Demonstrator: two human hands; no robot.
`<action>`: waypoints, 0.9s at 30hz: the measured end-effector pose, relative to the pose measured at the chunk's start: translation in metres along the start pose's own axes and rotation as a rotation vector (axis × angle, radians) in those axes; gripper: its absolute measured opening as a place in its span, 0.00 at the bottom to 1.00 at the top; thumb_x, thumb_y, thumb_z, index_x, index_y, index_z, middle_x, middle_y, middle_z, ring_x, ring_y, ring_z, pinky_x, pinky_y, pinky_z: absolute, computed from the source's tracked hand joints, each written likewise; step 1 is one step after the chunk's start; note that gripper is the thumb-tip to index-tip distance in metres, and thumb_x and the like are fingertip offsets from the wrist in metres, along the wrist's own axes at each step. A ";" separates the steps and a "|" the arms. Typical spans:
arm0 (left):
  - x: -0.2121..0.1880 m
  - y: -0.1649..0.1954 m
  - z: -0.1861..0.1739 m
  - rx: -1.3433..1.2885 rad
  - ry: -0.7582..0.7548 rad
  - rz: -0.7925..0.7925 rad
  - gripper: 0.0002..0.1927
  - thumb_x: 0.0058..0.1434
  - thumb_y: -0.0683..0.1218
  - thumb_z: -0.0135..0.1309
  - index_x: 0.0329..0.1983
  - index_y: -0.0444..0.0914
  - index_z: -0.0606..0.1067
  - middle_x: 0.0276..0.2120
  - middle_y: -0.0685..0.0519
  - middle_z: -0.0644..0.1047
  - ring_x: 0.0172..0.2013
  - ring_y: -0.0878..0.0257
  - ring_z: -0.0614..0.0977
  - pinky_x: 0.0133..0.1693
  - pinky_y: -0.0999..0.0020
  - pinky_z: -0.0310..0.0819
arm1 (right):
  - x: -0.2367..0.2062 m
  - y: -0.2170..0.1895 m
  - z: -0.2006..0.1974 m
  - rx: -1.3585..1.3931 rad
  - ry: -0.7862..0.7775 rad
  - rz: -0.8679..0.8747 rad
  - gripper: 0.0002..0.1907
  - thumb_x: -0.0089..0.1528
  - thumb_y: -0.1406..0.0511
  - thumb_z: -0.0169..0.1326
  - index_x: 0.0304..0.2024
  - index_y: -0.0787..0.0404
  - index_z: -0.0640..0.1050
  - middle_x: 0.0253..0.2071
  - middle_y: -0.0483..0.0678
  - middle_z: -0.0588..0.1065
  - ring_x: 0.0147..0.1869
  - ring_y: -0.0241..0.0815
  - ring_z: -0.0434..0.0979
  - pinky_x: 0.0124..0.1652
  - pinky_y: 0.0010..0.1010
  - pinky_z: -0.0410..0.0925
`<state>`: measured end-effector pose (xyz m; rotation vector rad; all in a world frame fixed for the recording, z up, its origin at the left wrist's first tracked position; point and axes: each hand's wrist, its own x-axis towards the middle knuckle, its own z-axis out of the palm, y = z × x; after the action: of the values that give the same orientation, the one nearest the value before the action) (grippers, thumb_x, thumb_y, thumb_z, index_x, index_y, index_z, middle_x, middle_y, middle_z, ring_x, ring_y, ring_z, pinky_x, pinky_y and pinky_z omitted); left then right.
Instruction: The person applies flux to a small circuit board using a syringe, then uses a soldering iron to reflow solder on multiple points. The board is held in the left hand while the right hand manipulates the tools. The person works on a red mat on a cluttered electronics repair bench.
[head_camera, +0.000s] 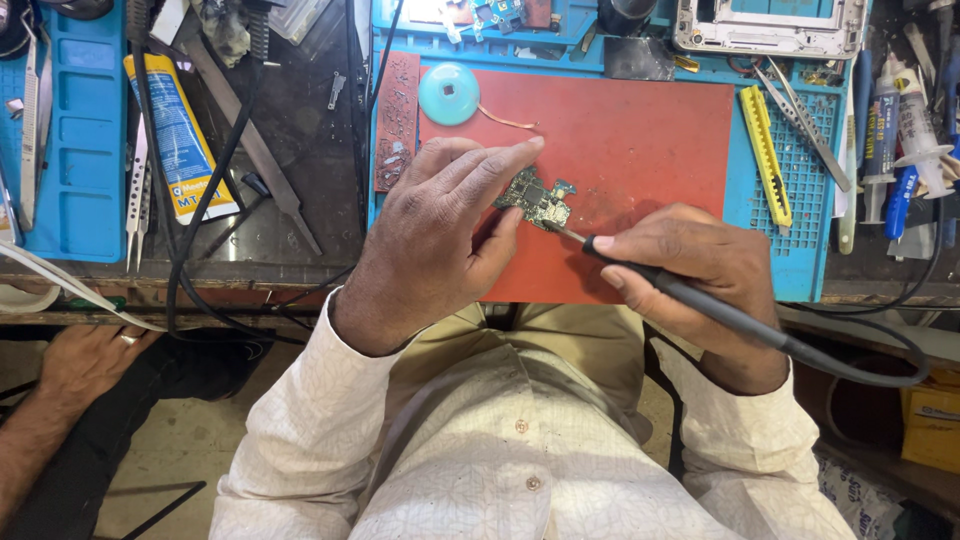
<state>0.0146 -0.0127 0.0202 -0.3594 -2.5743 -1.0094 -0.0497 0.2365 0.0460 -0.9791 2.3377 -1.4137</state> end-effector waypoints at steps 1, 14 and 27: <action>0.000 0.000 0.000 -0.001 0.000 -0.002 0.28 0.62 0.39 0.59 0.66 0.34 0.69 0.56 0.48 0.77 0.56 0.50 0.75 0.61 0.55 0.71 | 0.000 0.000 0.000 0.011 0.018 0.047 0.13 0.60 0.72 0.63 0.47 0.65 0.83 0.36 0.50 0.80 0.39 0.41 0.79 0.39 0.28 0.69; -0.001 -0.001 0.000 0.003 -0.001 -0.005 0.28 0.63 0.39 0.59 0.67 0.34 0.69 0.56 0.47 0.78 0.56 0.49 0.76 0.61 0.55 0.71 | 0.001 0.000 0.001 -0.027 0.015 0.054 0.13 0.58 0.72 0.63 0.46 0.64 0.83 0.36 0.50 0.81 0.39 0.42 0.80 0.39 0.29 0.71; 0.000 0.000 0.000 -0.001 0.002 -0.007 0.28 0.62 0.39 0.59 0.66 0.34 0.69 0.56 0.48 0.78 0.56 0.50 0.76 0.60 0.55 0.71 | 0.001 0.001 0.001 -0.042 -0.015 -0.028 0.14 0.58 0.71 0.65 0.47 0.64 0.83 0.38 0.50 0.82 0.41 0.42 0.80 0.42 0.29 0.71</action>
<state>0.0150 -0.0128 0.0199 -0.3502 -2.5751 -1.0128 -0.0504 0.2360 0.0445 -1.0336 2.3605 -1.3681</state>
